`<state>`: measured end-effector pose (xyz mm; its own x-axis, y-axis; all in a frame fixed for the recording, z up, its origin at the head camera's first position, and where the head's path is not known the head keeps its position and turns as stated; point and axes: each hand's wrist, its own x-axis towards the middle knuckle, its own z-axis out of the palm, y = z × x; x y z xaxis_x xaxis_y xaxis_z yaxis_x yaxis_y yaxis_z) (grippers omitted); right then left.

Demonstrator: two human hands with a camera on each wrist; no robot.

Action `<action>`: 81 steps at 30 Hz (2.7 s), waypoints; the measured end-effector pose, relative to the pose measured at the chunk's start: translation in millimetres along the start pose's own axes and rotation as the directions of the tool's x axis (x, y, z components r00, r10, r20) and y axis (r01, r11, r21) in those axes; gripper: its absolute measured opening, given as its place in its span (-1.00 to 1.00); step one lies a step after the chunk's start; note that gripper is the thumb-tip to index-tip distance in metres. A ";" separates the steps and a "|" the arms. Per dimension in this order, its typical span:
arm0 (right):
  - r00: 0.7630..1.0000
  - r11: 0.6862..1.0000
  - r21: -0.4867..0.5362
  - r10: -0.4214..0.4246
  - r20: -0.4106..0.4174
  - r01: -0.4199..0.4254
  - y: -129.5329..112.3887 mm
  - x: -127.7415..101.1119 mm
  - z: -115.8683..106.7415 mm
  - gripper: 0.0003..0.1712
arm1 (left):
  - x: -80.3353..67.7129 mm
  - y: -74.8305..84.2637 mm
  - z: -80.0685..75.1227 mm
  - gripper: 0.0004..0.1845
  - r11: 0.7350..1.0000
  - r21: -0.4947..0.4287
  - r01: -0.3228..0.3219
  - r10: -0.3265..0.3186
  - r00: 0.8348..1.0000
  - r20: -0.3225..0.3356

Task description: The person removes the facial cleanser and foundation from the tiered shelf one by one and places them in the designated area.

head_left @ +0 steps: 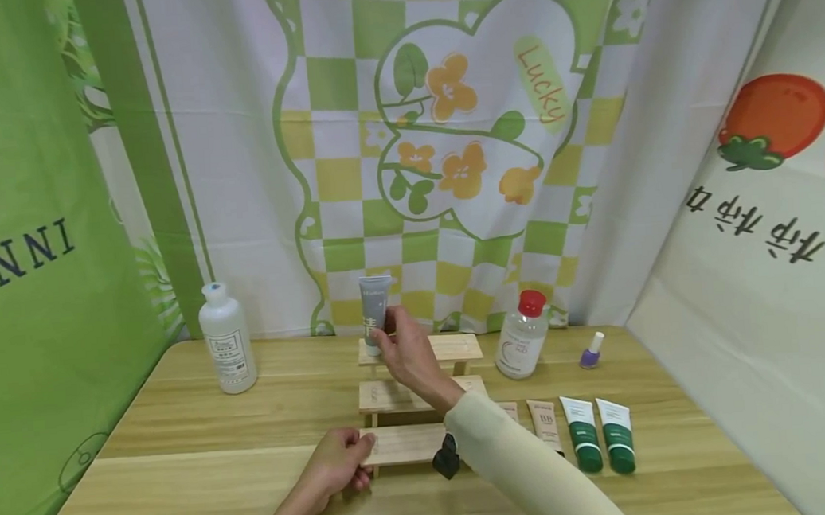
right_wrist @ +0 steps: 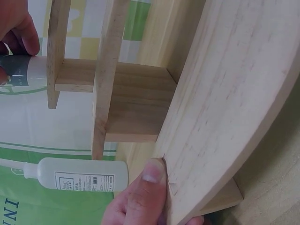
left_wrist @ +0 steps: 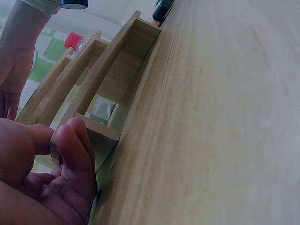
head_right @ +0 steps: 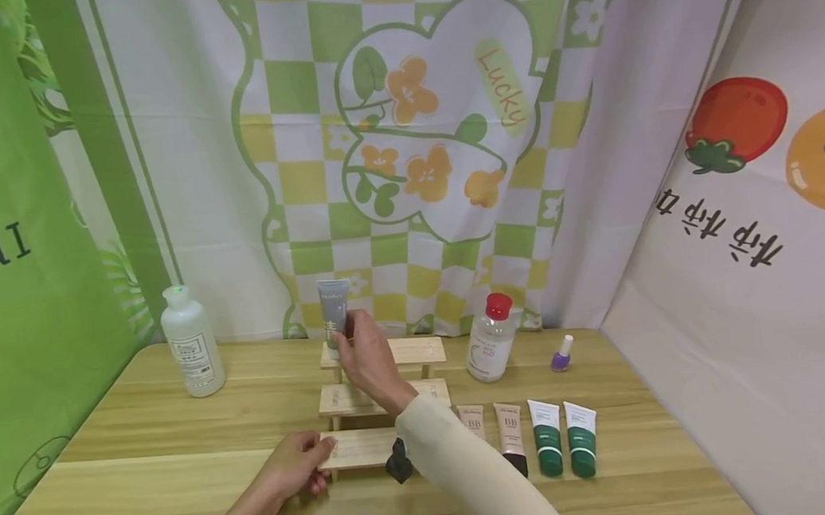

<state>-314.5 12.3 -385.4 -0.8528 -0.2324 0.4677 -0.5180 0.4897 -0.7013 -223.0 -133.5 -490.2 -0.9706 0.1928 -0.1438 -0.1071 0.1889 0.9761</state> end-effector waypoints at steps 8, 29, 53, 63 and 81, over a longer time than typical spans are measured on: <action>1.000 1.000 0.003 -0.029 0.007 0.029 0.4 -1.5 -0.4 -0.68 | 0.2 -3.5 -1.6 -0.68 1.000 0.011 -0.004 0.004 1.000 -0.006; 0.967 0.976 0.031 -0.208 -0.148 0.215 8.4 -37.9 -54.7 -0.69 | 2.9 -3.4 0.8 -0.68 1.000 0.031 0.008 -0.007 1.000 -0.011; 0.977 0.987 -0.100 -0.137 -0.164 0.122 50.4 -87.0 -117.4 -0.71 | 1.8 -2.0 -0.1 -0.68 1.000 0.010 0.029 -0.029 0.999 -0.019; 0.981 0.988 -0.150 -0.049 -0.190 0.021 63.2 -106.0 -136.7 -0.70 | 1.8 -1.3 0.5 -0.67 0.999 0.017 0.027 -0.027 1.000 -0.013; 0.958 0.965 -0.240 0.033 -0.285 -0.105 96.3 -131.5 -177.8 -0.70 | 3.2 -2.5 1.5 -0.67 1.000 0.022 0.019 -0.018 1.000 -0.013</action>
<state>-240.5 239.4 -418.8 -0.8152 0.0336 0.5782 -0.3946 0.6985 -0.5970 -225.5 -131.9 -493.4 -0.9712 0.1769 -0.1596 -0.1204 0.2136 0.9695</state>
